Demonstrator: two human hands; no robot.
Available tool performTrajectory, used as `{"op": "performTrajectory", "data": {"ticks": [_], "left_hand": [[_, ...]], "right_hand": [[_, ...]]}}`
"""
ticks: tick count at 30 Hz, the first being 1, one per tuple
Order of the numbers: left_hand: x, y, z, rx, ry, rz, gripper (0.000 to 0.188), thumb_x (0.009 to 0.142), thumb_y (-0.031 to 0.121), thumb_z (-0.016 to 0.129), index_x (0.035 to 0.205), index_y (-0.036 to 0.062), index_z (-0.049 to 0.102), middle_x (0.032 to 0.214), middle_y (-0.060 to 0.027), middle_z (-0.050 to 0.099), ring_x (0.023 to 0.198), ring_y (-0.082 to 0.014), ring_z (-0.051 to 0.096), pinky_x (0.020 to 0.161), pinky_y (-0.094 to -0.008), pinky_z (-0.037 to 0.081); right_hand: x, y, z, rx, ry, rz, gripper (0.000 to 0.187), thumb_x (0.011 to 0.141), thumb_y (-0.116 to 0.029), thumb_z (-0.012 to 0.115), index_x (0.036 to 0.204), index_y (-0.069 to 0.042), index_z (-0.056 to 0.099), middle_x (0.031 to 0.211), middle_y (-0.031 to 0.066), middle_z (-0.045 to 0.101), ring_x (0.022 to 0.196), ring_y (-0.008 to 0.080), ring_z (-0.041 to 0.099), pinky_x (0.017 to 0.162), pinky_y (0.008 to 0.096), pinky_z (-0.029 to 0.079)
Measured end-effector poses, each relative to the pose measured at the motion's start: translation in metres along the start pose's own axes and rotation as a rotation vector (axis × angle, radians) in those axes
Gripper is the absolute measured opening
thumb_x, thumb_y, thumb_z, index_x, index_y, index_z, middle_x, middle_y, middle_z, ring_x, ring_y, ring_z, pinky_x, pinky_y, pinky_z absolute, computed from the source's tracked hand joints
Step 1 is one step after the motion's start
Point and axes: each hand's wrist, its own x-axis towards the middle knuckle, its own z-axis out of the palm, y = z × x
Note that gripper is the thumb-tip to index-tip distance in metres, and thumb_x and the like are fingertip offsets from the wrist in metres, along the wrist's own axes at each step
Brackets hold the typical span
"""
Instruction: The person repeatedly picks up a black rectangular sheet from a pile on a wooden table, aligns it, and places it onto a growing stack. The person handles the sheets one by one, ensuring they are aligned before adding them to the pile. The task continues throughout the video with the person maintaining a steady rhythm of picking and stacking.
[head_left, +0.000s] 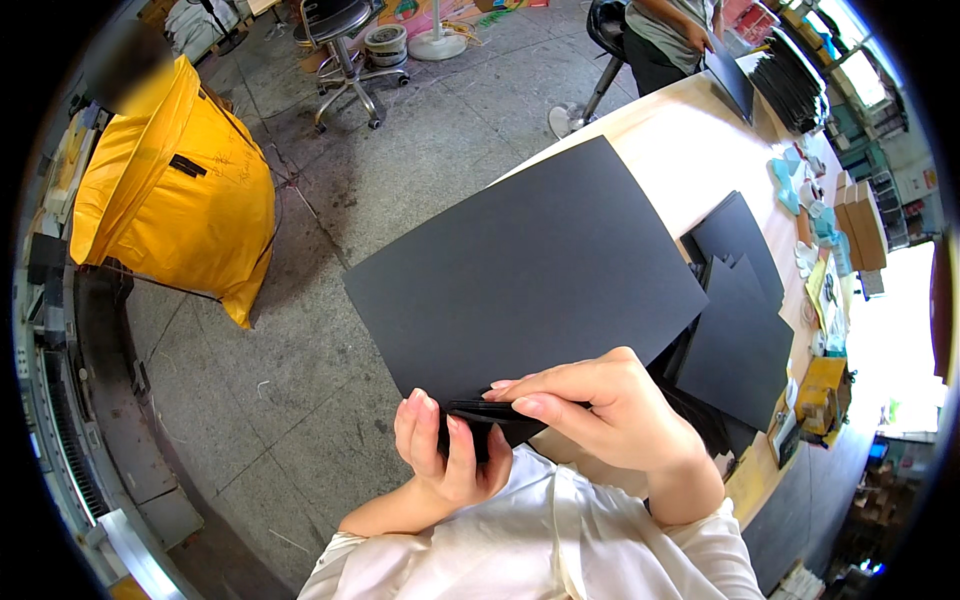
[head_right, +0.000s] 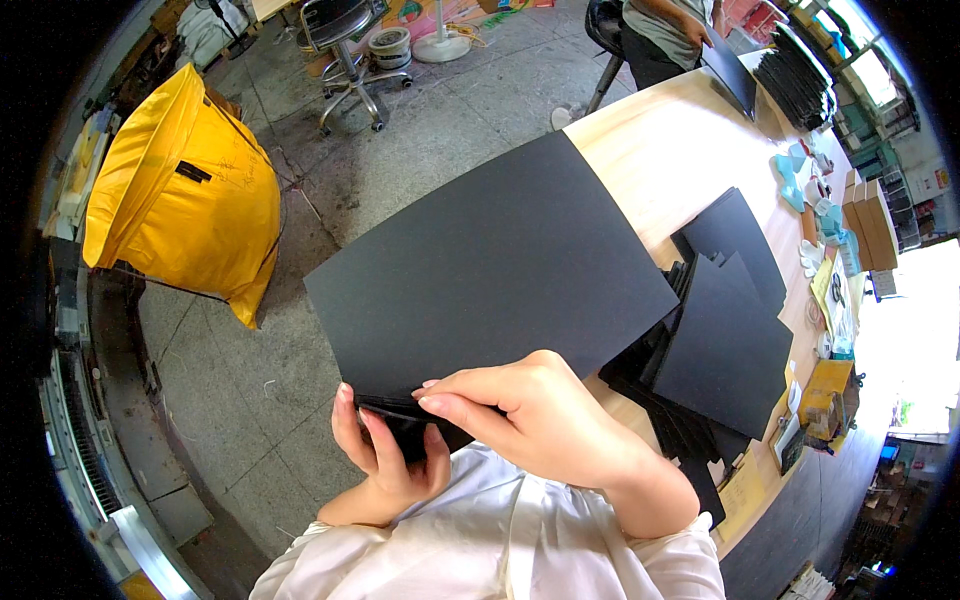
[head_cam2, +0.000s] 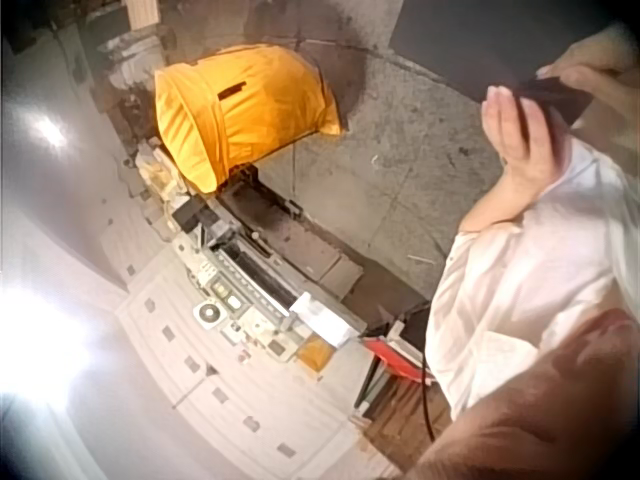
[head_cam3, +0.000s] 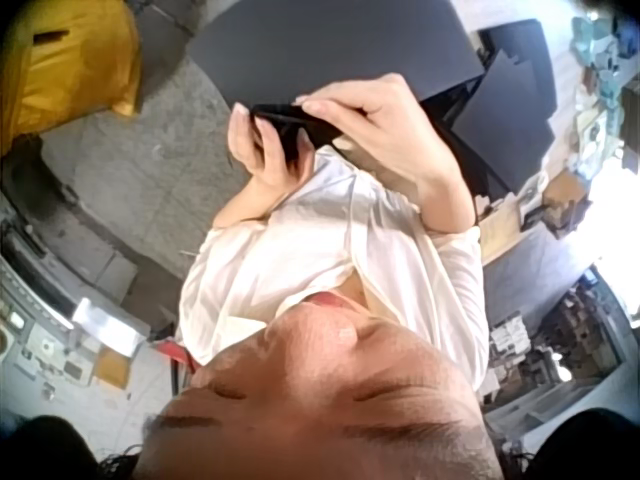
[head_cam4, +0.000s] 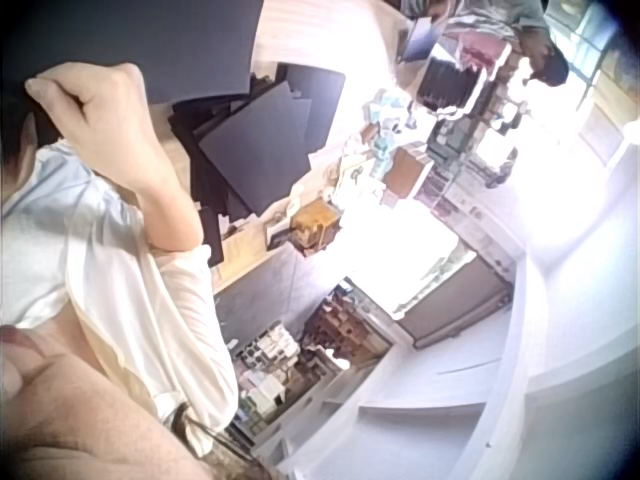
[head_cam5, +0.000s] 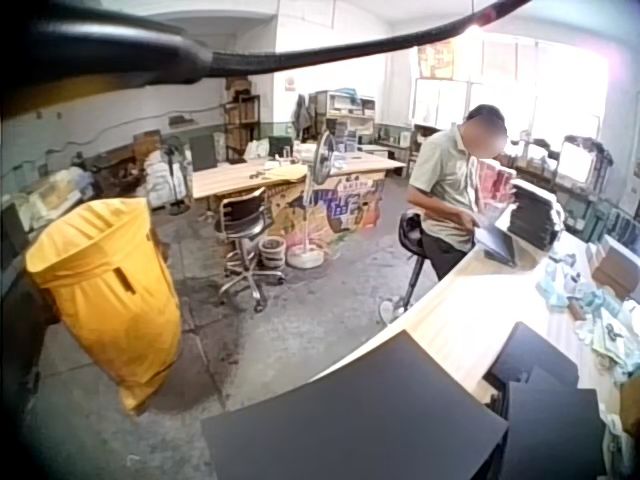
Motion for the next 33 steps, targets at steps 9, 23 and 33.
{"op": "performTrajectory", "data": {"ticks": [9,23,33], "left_hand": [[-0.008,0.001,0.009,-0.045,0.146,-0.046,0.064,0.081,0.014,0.062,0.137,-0.0087,0.040,0.140,-0.0403,0.036,0.129,-0.0560,0.039,0.106,-0.0614,0.033],[-0.009,0.000,0.012,-0.050,0.151,-0.028,0.065,0.083,0.014,0.060,0.138,-0.0111,0.038,0.141,-0.0419,0.033,0.132,-0.0587,0.034,0.109,-0.0634,0.030],[-0.021,-0.010,0.009,-0.307,0.465,0.009,0.065,0.095,0.047,0.042,0.146,0.0064,0.033,0.129,-0.0152,0.049,0.125,-0.0355,0.045,0.108,-0.0577,0.031]], "right_hand": [[0.000,0.005,0.004,-0.015,0.065,-0.096,0.017,0.092,-0.016,0.066,0.098,-0.001,0.074,0.075,0.0153,0.070,0.057,0.0210,0.068,0.051,0.0261,0.049],[-0.001,0.004,0.003,-0.012,0.056,-0.080,0.016,0.092,-0.013,0.066,0.098,0.000,0.074,0.079,0.0154,0.071,0.060,0.0211,0.069,0.053,0.0263,0.051],[-0.006,-0.003,0.012,-0.293,0.167,-0.241,0.010,0.082,-0.003,0.071,0.091,0.001,0.072,0.082,0.0119,0.073,0.068,0.0250,0.071,0.064,0.0303,0.057]]}}
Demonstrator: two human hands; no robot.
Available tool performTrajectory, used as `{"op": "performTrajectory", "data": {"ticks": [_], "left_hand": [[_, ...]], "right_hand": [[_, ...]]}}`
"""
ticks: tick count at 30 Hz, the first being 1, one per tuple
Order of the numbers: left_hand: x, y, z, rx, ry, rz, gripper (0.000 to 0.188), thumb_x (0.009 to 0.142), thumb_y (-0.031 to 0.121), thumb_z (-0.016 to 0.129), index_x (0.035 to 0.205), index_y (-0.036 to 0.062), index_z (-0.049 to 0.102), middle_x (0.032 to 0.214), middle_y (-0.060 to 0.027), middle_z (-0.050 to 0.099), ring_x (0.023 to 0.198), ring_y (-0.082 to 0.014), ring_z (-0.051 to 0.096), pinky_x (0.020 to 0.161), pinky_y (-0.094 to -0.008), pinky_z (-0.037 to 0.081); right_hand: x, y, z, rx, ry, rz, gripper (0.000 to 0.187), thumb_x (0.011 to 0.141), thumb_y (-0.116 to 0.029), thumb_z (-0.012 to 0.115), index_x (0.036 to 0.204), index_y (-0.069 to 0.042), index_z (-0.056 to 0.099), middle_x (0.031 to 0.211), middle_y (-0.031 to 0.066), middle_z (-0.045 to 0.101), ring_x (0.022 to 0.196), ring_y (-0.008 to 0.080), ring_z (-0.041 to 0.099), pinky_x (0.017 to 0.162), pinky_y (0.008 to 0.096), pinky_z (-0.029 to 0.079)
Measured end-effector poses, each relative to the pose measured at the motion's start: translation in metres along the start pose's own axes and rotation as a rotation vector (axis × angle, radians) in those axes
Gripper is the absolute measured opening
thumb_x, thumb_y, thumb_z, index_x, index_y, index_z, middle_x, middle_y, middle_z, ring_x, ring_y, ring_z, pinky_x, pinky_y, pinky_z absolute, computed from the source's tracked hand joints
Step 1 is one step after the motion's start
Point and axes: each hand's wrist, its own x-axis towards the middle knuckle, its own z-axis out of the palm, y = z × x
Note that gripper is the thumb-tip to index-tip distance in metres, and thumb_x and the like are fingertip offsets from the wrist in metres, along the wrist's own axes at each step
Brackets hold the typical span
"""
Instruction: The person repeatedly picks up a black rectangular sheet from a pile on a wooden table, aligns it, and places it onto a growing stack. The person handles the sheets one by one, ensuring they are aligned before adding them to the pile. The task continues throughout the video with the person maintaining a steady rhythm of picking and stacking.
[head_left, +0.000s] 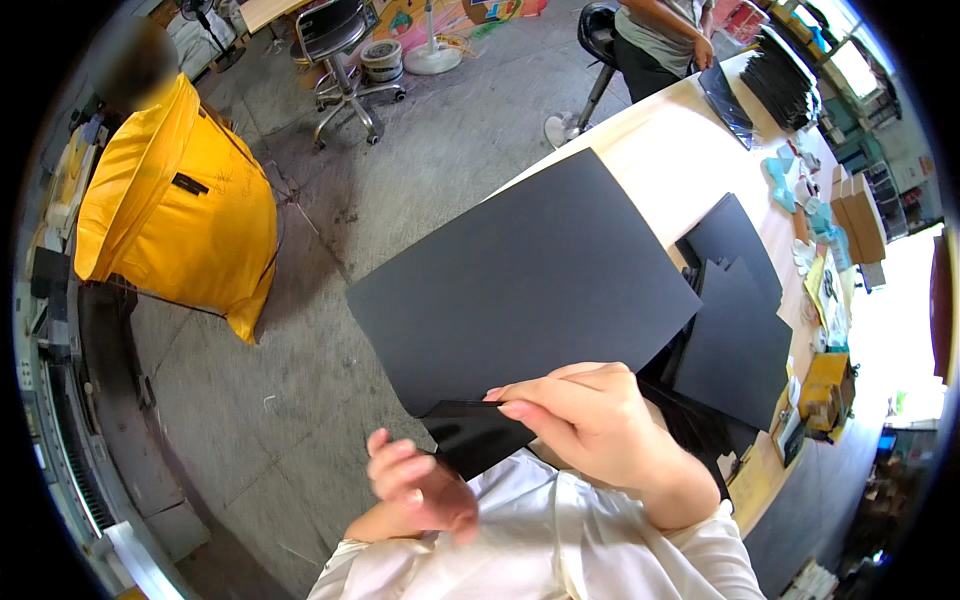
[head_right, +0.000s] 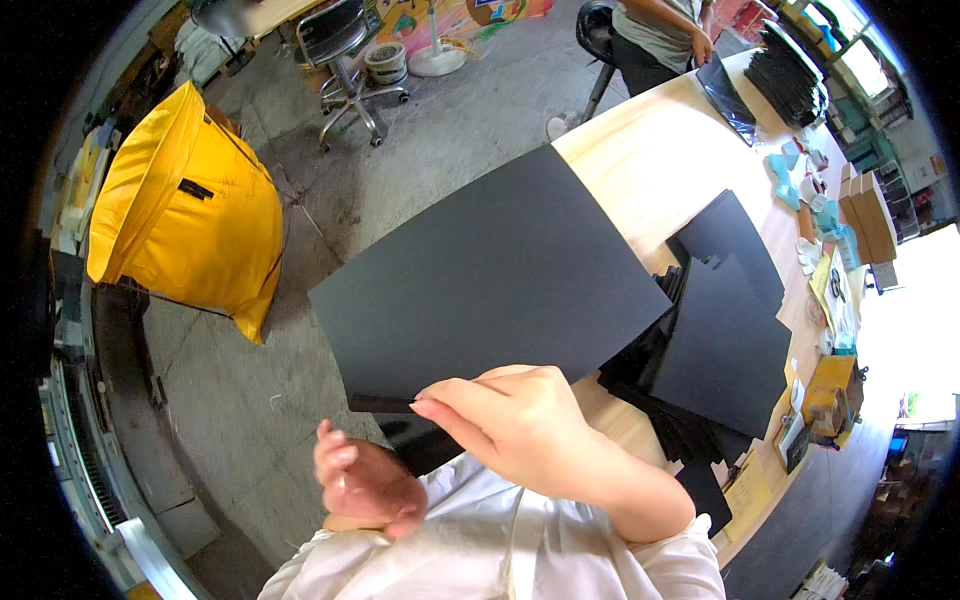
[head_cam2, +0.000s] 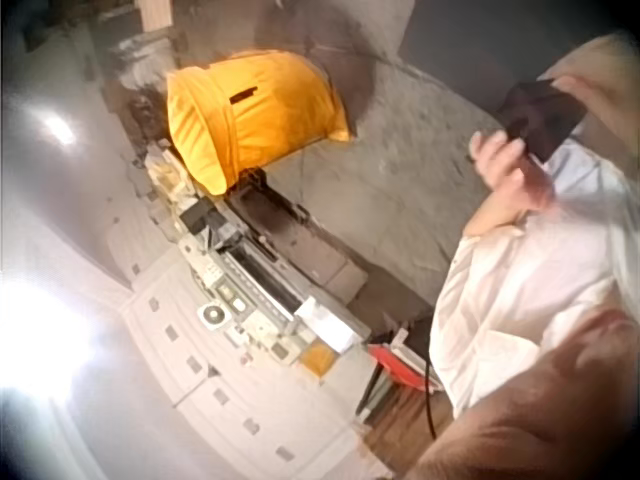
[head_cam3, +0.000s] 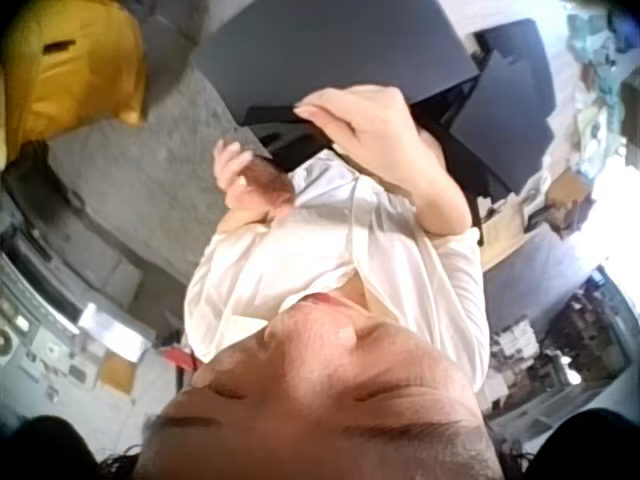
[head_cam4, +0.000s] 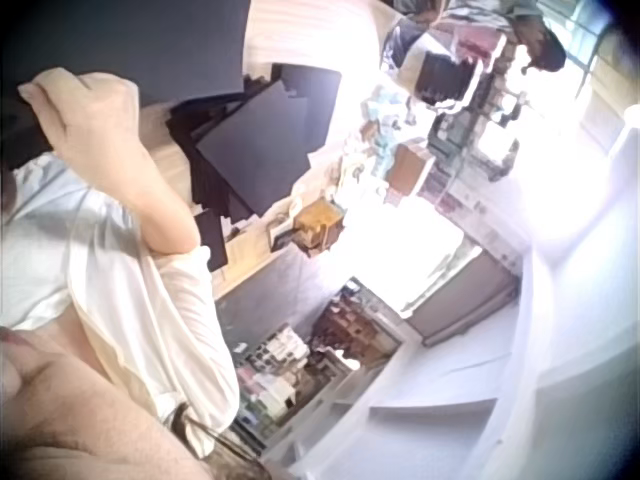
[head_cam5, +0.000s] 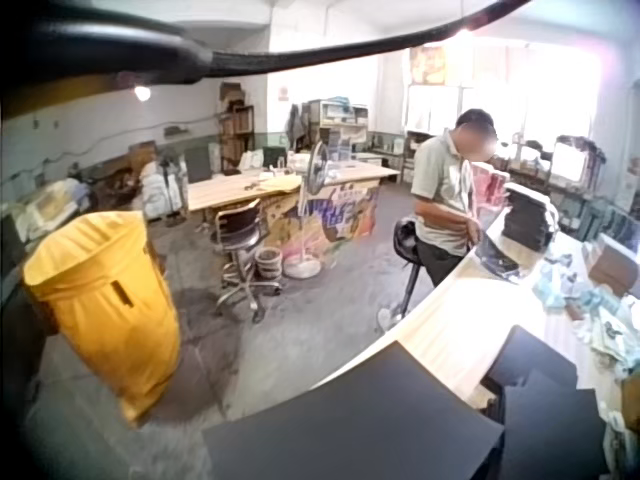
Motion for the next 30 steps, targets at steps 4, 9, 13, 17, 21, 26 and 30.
{"op": "performTrajectory", "data": {"ticks": [4,9,13,17,21,26,30], "left_hand": [[0.041,-0.003,0.004,-0.048,0.039,-0.347,0.044,0.084,0.016,0.063,0.125,0.0030,0.053,0.131,-0.0150,0.053,0.120,-0.0364,0.050,0.107,-0.0534,0.034],[0.074,-0.020,-0.003,-0.186,-0.396,-0.301,0.022,0.081,0.013,0.067,0.099,0.0031,0.058,0.093,-0.0092,0.064,0.101,-0.0315,0.061,0.108,-0.0560,0.033],[0.083,-0.016,-0.008,-0.015,-0.285,0.018,0.027,0.094,0.030,0.059,0.097,0.0026,0.055,0.096,-0.0116,0.061,0.100,-0.0324,0.061,0.109,-0.0598,0.034],[0.101,0.031,-0.003,0.125,-0.124,0.372,0.034,0.095,0.040,0.052,0.094,0.0060,0.058,0.099,-0.0166,0.062,0.099,-0.0350,0.059,0.097,-0.0550,0.044],[0.117,0.071,0.064,-0.106,0.547,0.918,0.043,0.096,0.049,0.052,0.093,0.0071,0.060,0.102,-0.0155,0.064,0.101,-0.0348,0.059,0.094,-0.0469,0.046],[0.031,0.164,0.098,-0.617,-0.286,0.417,0.021,0.086,0.016,0.064,0.102,0.0049,0.055,0.105,-0.0140,0.061,0.098,-0.0338,0.059,0.091,-0.0501,0.048],[-0.037,0.247,0.146,-0.930,-1.214,0.039,0.033,0.078,-0.003,0.065,0.110,0.0034,0.064,0.113,-0.0159,0.062,0.103,-0.0346,0.060,0.090,-0.0431,0.048]], "right_hand": [[-0.003,0.006,0.012,-0.071,0.133,-0.195,0.013,0.079,-0.008,0.076,0.089,-0.002,0.070,0.087,0.0086,0.074,0.070,0.0223,0.071,0.064,0.0310,0.058],[-0.008,0.008,0.008,-0.208,0.290,-0.536,0.024,0.079,-0.021,0.078,0.091,-0.002,0.069,0.092,0.0100,0.073,0.083,0.0207,0.072,0.079,0.0322,0.059],[-0.026,0.015,-0.017,-0.565,0.455,-0.615,0.037,0.084,-0.015,0.060,0.120,-0.010,0.064,0.114,0.0134,0.067,0.105,0.0256,0.066,0.099,0.0400,0.051],[-0.056,0.021,-0.041,-0.550,0.617,-0.707,0.029,0.085,-0.012,0.056,0.112,-0.005,0.066,0.111,0.0180,0.067,0.103,0.0294,0.066,0.096,0.0419,0.053],[-0.153,-0.009,-0.089,-0.693,0.789,-0.703,0.025,0.088,-0.010,0.057,0.110,-0.005,0.067,0.113,0.0188,0.068,0.103,0.0292,0.067,0.094,0.0384,0.054],[-0.355,-0.013,-0.119,-1.116,0.879,-0.113,0.025,0.079,-0.015,0.067,0.103,-0.011,0.073,0.113,0.0137,0.069,0.104,0.0278,0.068,0.092,0.0405,0.054],[-0.491,-0.012,-0.087,-1.228,1.280,0.477,0.031,0.080,-0.009,0.063,0.109,-0.003,0.071,0.122,0.0205,0.066,0.114,0.0352,0.064,0.098,0.0432,0.050]]}}
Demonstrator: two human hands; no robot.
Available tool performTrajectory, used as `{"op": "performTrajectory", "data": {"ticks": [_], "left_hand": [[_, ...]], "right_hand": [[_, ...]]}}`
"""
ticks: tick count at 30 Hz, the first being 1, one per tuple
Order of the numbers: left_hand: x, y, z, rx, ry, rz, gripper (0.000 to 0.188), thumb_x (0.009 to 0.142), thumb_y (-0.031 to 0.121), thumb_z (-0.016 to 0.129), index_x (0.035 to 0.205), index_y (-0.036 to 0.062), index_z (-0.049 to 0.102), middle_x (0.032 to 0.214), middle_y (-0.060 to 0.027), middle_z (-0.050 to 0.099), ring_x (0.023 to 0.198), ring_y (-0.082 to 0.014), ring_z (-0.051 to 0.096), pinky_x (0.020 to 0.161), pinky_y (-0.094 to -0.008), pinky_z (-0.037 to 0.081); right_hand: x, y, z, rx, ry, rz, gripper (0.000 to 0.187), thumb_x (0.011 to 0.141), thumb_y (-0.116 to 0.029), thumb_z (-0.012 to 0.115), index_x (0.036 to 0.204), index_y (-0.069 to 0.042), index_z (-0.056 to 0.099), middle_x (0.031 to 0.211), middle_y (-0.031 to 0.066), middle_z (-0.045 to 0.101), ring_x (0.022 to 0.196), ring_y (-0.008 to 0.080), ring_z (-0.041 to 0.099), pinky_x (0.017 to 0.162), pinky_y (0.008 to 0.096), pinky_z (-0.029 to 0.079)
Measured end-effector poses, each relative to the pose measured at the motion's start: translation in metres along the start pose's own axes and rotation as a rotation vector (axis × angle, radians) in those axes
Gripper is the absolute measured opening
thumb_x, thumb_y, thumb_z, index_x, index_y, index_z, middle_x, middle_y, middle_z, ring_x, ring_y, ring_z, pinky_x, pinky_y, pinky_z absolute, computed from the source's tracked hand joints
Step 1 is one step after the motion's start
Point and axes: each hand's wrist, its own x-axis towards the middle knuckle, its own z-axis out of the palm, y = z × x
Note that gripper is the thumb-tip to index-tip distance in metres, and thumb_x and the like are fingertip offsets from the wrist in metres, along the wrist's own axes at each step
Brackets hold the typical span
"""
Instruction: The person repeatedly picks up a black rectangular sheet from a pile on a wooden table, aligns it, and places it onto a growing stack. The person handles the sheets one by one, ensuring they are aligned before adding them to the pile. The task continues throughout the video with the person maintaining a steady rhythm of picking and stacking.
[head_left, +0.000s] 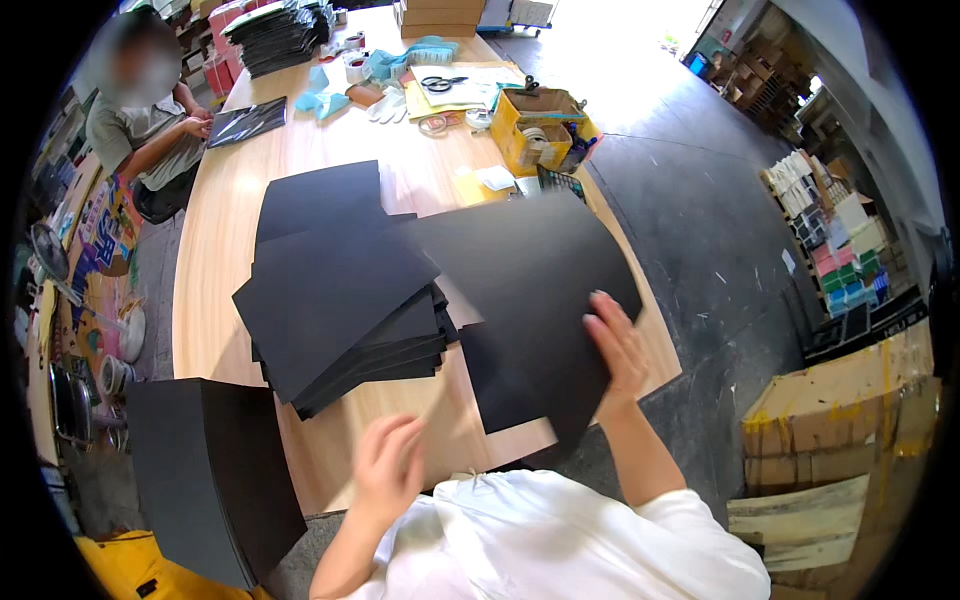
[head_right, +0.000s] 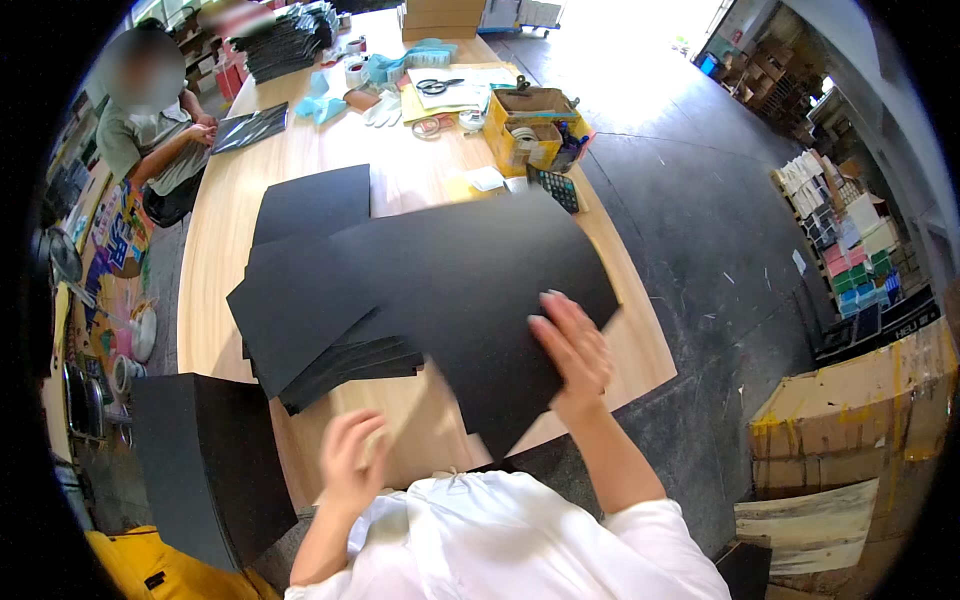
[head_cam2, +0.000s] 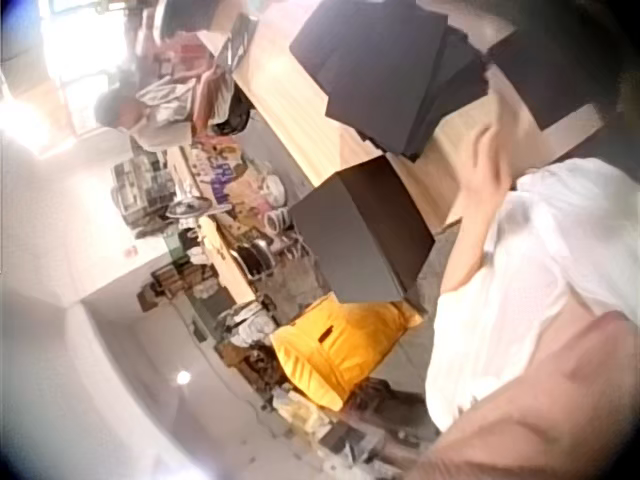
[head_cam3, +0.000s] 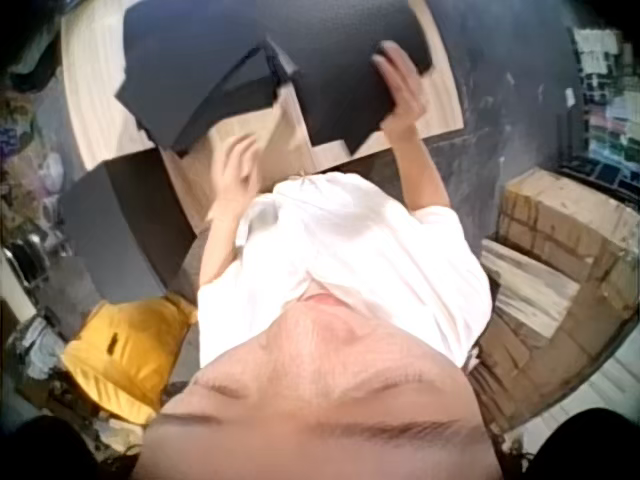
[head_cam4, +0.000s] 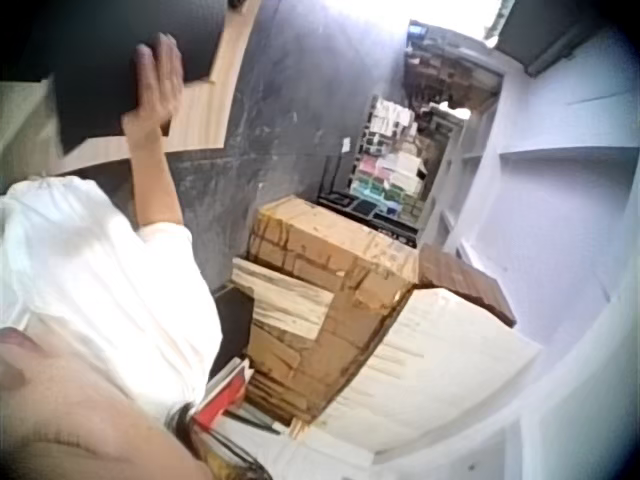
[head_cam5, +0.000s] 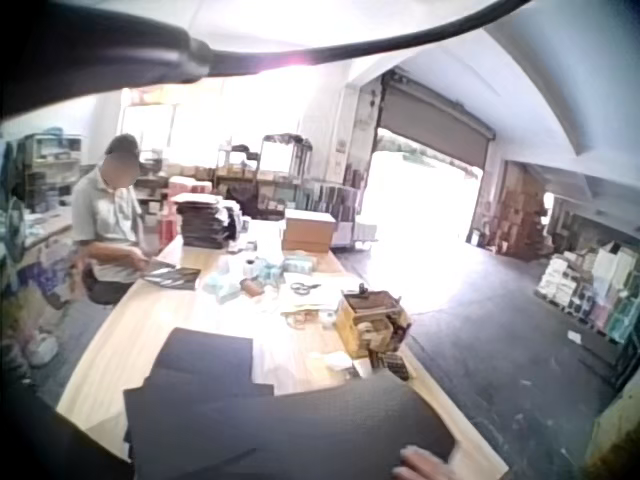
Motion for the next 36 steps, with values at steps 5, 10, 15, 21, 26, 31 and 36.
{"op": "performTrajectory", "data": {"ticks": [5,10,15,21,26,31,36], "left_hand": [[-0.005,-0.064,0.134,-0.058,-0.349,-0.107,0.032,0.082,0.004,0.066,0.114,0.0042,0.065,0.129,-0.0145,0.055,0.121,-0.0342,0.051,0.100,-0.0423,0.044],[-0.003,-0.069,0.168,0.251,-0.563,-0.040,0.040,0.076,0.004,0.066,0.116,0.0055,0.065,0.132,-0.0122,0.054,0.123,-0.0329,0.049,0.099,-0.0430,0.045],[-0.006,-0.070,0.168,0.244,-0.567,-0.087,0.037,0.077,0.003,0.064,0.114,0.0068,0.066,0.134,-0.0106,0.054,0.126,-0.0316,0.046,0.097,-0.0440,0.046],[-0.015,-0.036,0.084,0.139,-0.097,-0.221,0.027,0.085,0.011,0.066,0.111,0.0045,0.066,0.121,-0.0161,0.060,0.107,-0.0340,0.060,0.093,-0.0405,0.049],[-0.069,0.020,-0.067,0.427,0.541,-0.034,0.029,0.077,0.001,0.069,0.106,0.0035,0.067,0.109,-0.0134,0.062,0.095,-0.0306,0.062,0.081,-0.0398,0.051],[-0.156,0.027,-0.141,0.799,1.170,-0.054,0.023,0.097,0.018,0.044,0.099,0.0002,0.058,0.108,-0.0168,0.055,0.100,-0.0281,0.054,0.089,-0.0409,0.044],[-0.206,0.009,-0.147,0.609,1.386,-0.380,0.037,0.103,0.023,0.035,0.123,-0.0030,0.053,0.135,-0.0186,0.048,0.127,-0.0298,0.045,0.108,-0.0443,0.032]], "right_hand": [[-0.111,0.060,-0.008,-0.163,-0.184,0.027,0.037,0.079,0.000,0.055,0.113,-0.004,0.070,0.124,0.0185,0.065,0.115,0.0335,0.063,0.097,0.0401,0.051],[-0.201,0.095,0.033,-0.136,-0.774,0.144,0.052,0.075,0.002,0.059,0.125,-0.011,0.064,0.130,0.0144,0.059,0.119,0.0310,0.059,0.095,0.0388,0.051],[-0.157,0.093,0.026,-0.173,-1.158,0.112,0.055,0.074,-0.003,0.066,0.128,-0.012,0.062,0.131,0.0181,0.056,0.133,0.0305,0.045,0.097,0.0400,0.049],[-0.055,0.027,0.059,-0.131,-1.450,0.035,0.024,0.079,-0.010,0.068,0.101,-0.003,0.069,0.101,0.0148,0.068,0.103,0.0329,0.065,0.088,0.0430,0.052],[0.016,-0.108,0.116,0.869,-1.240,-0.258,0.027,0.077,-0.009,0.075,0.103,-0.004,0.071,0.097,0.0100,0.072,0.088,0.0285,0.069,0.077,0.0363,0.056],[0.053,-0.263,0.161,1.229,-0.784,-0.764,0.025,0.078,-0.012,0.075,0.101,-0.004,0.071,0.102,0.0079,0.071,0.095,0.0246,0.068,0.079,0.0343,0.056],[0.049,-0.376,0.196,1.300,-0.778,-1.072,0.038,0.078,-0.021,0.076,0.111,-0.004,0.067,0.127,0.0120,0.062,0.126,0.0297,0.053,0.106,0.0422,0.044]]}}
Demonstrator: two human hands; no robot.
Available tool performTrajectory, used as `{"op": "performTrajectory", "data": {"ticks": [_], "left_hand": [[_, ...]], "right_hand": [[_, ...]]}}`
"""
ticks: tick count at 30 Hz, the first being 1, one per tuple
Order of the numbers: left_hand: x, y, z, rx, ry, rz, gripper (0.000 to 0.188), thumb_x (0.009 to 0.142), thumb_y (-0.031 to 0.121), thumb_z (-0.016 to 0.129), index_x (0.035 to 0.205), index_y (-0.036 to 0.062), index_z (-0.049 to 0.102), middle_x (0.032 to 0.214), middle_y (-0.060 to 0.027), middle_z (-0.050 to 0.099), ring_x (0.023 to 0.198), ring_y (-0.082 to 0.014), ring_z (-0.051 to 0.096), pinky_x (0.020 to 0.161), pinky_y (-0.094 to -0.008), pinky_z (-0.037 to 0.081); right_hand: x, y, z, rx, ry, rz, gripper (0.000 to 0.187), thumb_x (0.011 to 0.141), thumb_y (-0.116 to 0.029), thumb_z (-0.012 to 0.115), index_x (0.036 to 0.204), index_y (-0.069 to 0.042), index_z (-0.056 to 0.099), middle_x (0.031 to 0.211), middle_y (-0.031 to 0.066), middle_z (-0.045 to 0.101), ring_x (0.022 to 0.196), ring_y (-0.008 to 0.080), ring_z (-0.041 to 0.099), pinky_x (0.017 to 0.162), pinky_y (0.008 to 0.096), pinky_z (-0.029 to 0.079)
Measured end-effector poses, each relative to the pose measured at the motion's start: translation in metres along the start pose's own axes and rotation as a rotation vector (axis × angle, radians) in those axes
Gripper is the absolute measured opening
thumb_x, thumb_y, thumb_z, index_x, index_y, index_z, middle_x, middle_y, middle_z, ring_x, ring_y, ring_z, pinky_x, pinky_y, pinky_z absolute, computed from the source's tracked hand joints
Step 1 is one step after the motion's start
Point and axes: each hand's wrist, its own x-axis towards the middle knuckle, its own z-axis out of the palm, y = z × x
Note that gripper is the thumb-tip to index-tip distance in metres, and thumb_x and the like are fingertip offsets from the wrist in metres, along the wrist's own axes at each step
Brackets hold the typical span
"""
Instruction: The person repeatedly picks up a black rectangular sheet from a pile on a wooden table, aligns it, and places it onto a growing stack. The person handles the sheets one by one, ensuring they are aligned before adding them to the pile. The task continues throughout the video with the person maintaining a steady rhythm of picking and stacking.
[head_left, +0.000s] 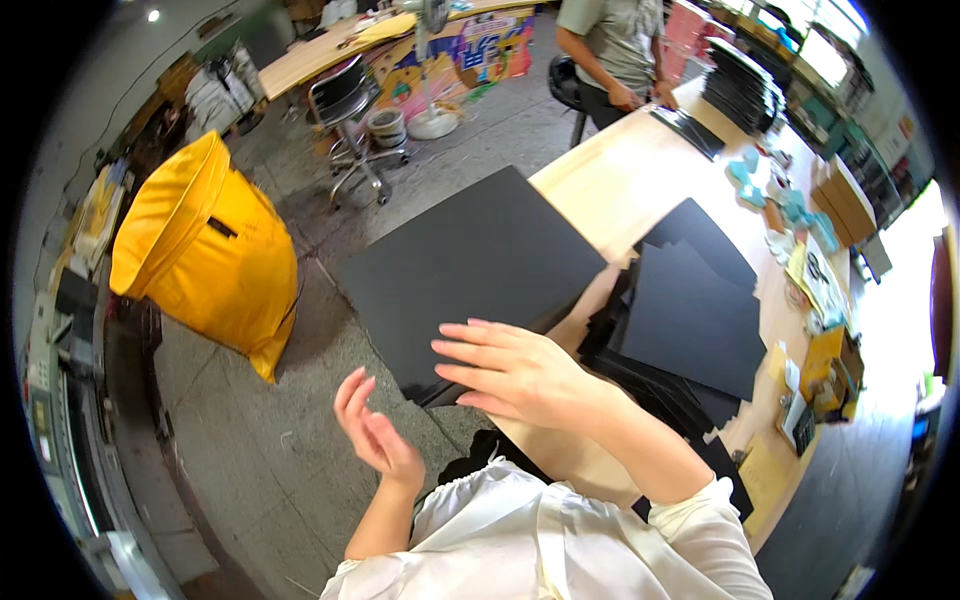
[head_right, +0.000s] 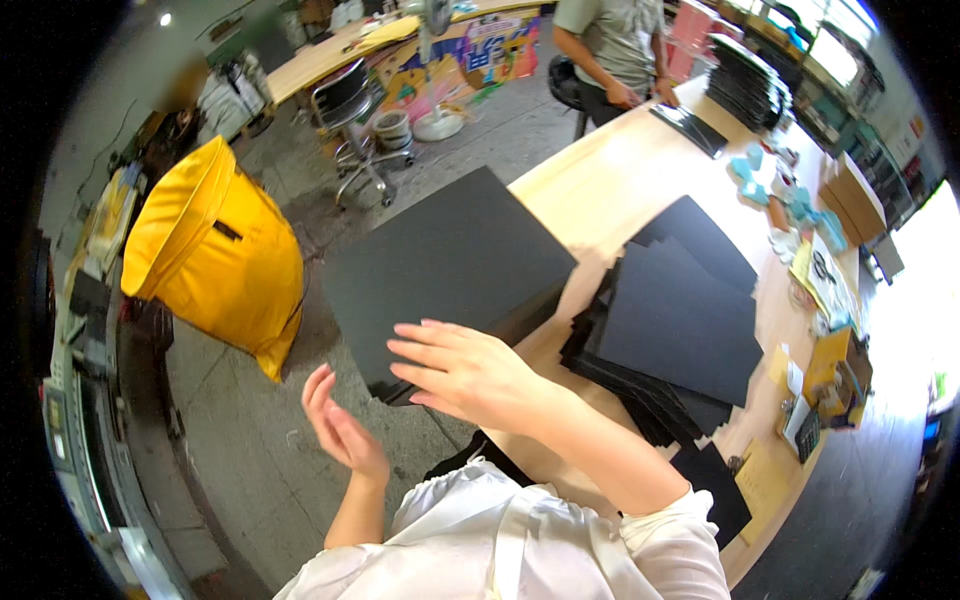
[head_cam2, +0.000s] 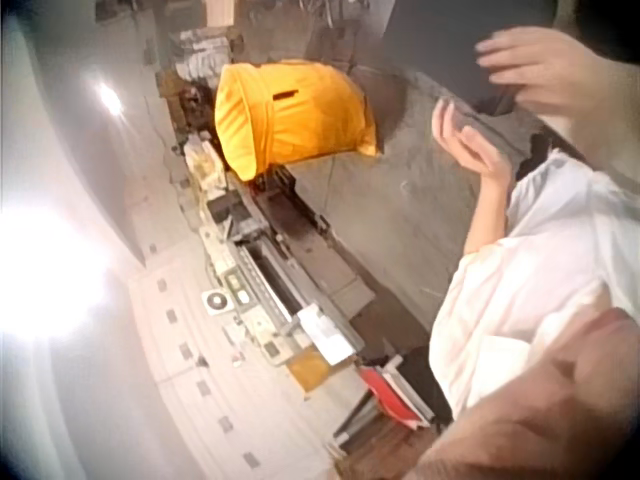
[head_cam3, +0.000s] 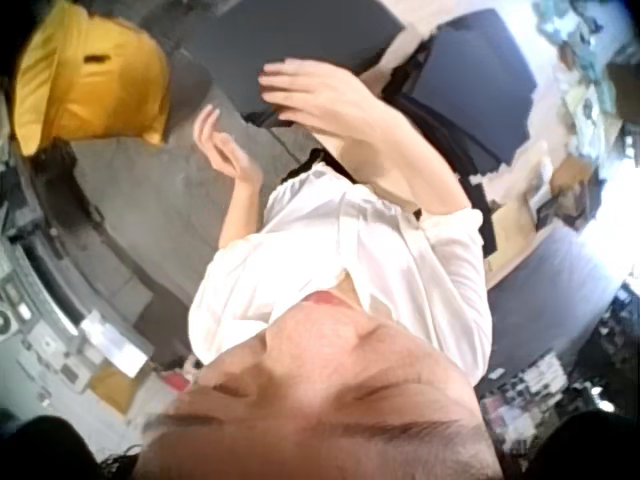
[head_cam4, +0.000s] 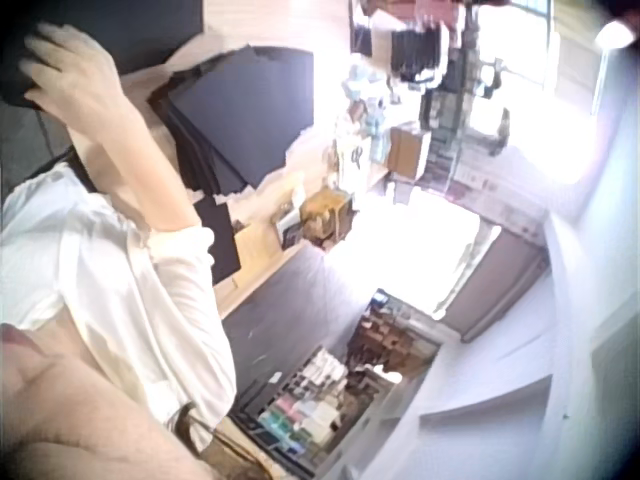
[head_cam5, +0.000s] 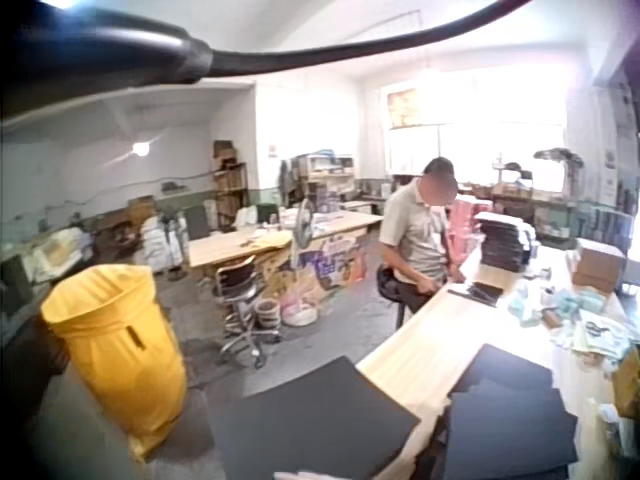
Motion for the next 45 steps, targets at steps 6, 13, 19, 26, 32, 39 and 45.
{"op": "performTrajectory", "data": {"ticks": [6,13,19,26,32,39,45], "left_hand": [[-0.017,-0.028,0.014,-0.310,-0.182,-0.280,0.081,0.102,0.056,0.026,0.153,-0.0060,0.014,0.161,-0.0192,0.013,0.149,-0.0303,0.013,0.120,-0.0439,0.014],[-0.040,-0.044,0.029,-0.340,-0.218,-0.213,0.097,0.098,0.065,0.024,0.151,-0.0095,-0.006,0.161,-0.0240,-0.006,0.150,-0.0328,0.006,0.120,-0.0459,0.010],[-0.036,-0.044,0.039,-0.475,-0.185,-0.246,0.099,0.097,0.065,0.030,0.151,-0.0076,-0.010,0.161,-0.0227,-0.010,0.150,-0.0335,0.007,0.119,-0.0478,0.013],[-0.053,-0.058,0.037,-0.128,-0.227,-0.210,0.090,0.098,0.050,0.041,0.152,-0.0068,-0.004,0.161,-0.0260,-0.004,0.149,-0.0368,0.008,0.118,-0.0500,0.013],[-0.042,-0.065,0.031,-0.034,-0.118,0.105,0.084,0.097,0.044,0.043,0.150,-0.0103,0.009,0.157,-0.0322,0.011,0.148,-0.0442,0.009,0.118,-0.0556,0.008],[-0.011,-0.046,0.028,0.140,-0.203,0.250,0.078,0.098,0.044,0.038,0.150,-0.0099,0.016,0.153,-0.0340,0.021,0.143,-0.0474,0.025,0.117,-0.0559,0.017],[-0.016,-0.046,0.036,0.097,-0.124,0.219,0.077,0.093,0.039,0.049,0.144,-0.0141,0.027,0.146,-0.0376,0.032,0.139,-0.0506,0.031,0.115,-0.0583,0.022]], "right_hand": [[0.029,0.026,0.037,0.033,-0.218,0.006,0.051,0.078,-0.029,0.076,0.121,-0.005,0.063,0.140,0.0162,0.052,0.137,0.0330,0.042,0.115,0.0467,0.031],[0.033,0.035,0.042,0.057,-0.267,0.021,0.055,0.078,-0.033,0.076,0.123,-0.006,0.062,0.138,0.0144,0.054,0.132,0.0314,0.048,0.111,0.0461,0.037],[0.034,0.038,0.045,0.023,-0.251,-0.014,0.052,0.078,-0.034,0.075,0.119,-0.005,0.063,0.136,0.0158,0.056,0.130,0.0311,0.050,0.111,0.0450,0.037],[0.029,0.037,0.049,-0.089,-0.234,-0.062,0.050,0.080,-0.035,0.073,0.119,-0.006,0.063,0.135,0.0151,0.057,0.128,0.0310,0.053,0.108,0.0455,0.041],[0.037,0.034,0.042,0.024,-0.199,0.072,0.040,0.084,-0.030,0.070,0.117,-0.008,0.066,0.126,0.0106,0.064,0.120,0.0272,0.060,0.103,0.0428,0.046],[0.050,0.033,0.032,0.232,-0.218,0.291,0.028,0.095,-0.028,0.060,0.106,-0.005,0.072,0.115,0.0135,0.069,0.117,0.0254,0.062,0.103,0.0396,0.046],[0.052,0.032,0.028,0.327,-0.278,0.390,0.033,0.099,-0.030,0.052,0.108,-0.004,0.072,0.120,0.0145,0.067,0.122,0.0268,0.058,0.106,0.0396,0.043]]}}
